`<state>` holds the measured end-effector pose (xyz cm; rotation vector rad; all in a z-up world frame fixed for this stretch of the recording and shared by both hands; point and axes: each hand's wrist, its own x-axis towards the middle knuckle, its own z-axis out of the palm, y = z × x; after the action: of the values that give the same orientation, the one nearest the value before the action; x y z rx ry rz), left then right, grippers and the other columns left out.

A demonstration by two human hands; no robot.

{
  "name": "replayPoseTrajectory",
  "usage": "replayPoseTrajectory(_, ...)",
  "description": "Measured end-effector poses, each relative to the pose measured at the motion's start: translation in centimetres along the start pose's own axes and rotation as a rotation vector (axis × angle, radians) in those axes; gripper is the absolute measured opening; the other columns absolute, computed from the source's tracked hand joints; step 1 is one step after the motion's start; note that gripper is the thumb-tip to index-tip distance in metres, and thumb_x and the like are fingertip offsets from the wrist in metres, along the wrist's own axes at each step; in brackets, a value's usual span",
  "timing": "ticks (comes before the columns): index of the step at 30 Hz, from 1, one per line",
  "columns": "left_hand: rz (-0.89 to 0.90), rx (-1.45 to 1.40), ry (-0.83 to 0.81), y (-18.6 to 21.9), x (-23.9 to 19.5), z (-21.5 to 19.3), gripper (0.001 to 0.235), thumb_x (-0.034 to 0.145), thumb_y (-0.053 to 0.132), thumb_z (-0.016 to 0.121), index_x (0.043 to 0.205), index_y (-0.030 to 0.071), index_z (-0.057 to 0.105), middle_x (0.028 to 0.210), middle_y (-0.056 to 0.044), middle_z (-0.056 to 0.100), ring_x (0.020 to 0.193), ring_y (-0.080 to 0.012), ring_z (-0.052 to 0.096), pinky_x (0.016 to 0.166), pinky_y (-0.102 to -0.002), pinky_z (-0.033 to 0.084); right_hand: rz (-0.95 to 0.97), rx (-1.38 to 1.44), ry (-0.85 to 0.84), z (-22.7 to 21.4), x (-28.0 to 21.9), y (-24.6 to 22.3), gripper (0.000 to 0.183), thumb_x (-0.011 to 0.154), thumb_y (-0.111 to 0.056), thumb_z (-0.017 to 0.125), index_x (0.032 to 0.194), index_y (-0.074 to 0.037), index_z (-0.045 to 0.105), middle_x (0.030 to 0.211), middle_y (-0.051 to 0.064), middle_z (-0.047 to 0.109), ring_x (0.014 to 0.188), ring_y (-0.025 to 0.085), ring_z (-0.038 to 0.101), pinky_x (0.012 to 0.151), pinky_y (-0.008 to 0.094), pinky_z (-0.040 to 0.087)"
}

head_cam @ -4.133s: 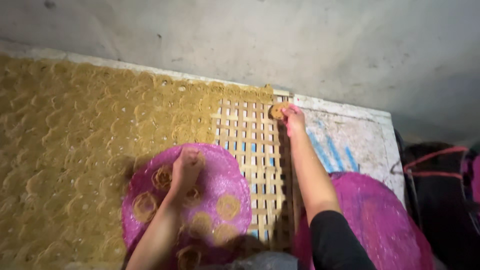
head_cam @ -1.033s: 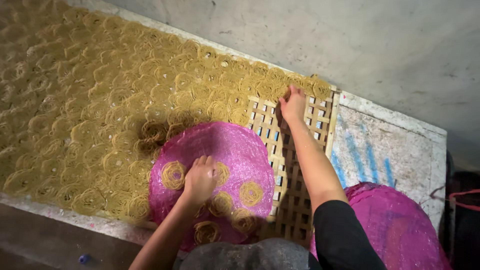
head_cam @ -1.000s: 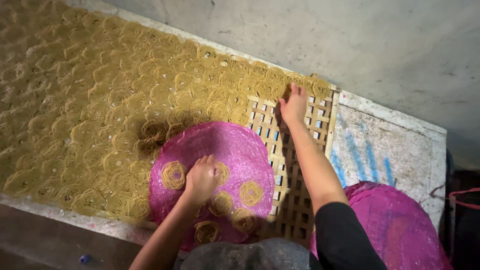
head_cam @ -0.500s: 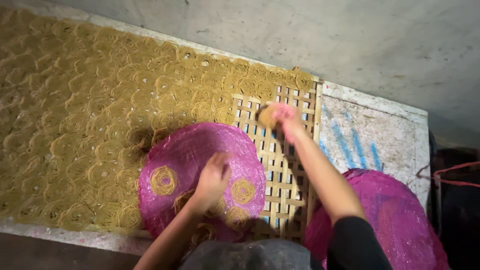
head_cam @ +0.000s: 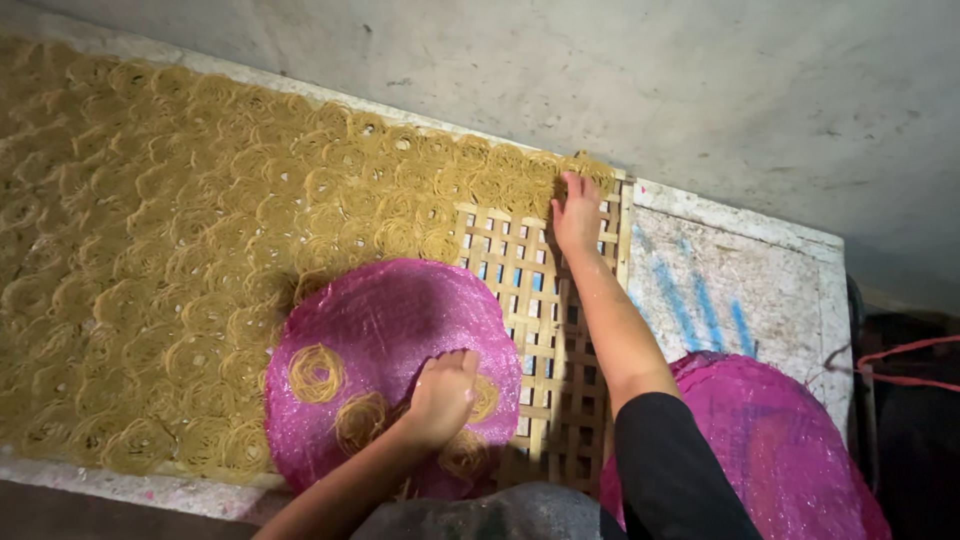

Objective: The person arranges spiral-shaped noodles from a woven tray onto pink circular mats, placing them one by one in a repeating pattern. The person then moves the filled mats to a nearby rack.

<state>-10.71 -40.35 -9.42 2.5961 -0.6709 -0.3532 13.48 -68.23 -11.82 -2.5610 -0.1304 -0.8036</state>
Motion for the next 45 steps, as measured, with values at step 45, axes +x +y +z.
replayPoseTrajectory(45,-0.280,0.103,-0.150,-6.8,-8.3,-5.3,0.023,0.088,0.025,0.065,0.102,0.009,0.058,0.091,-0.014,0.072,0.090,-0.0347,0.071,0.082,-0.048,0.054,0.593,0.571,-0.785,-5.6,-10.6,-11.1,0.022,0.108,-0.023,0.049,0.117,-0.012,0.066,0.093,0.006,0.072,0.080,0.012,0.068,0.076,0.030,0.063)
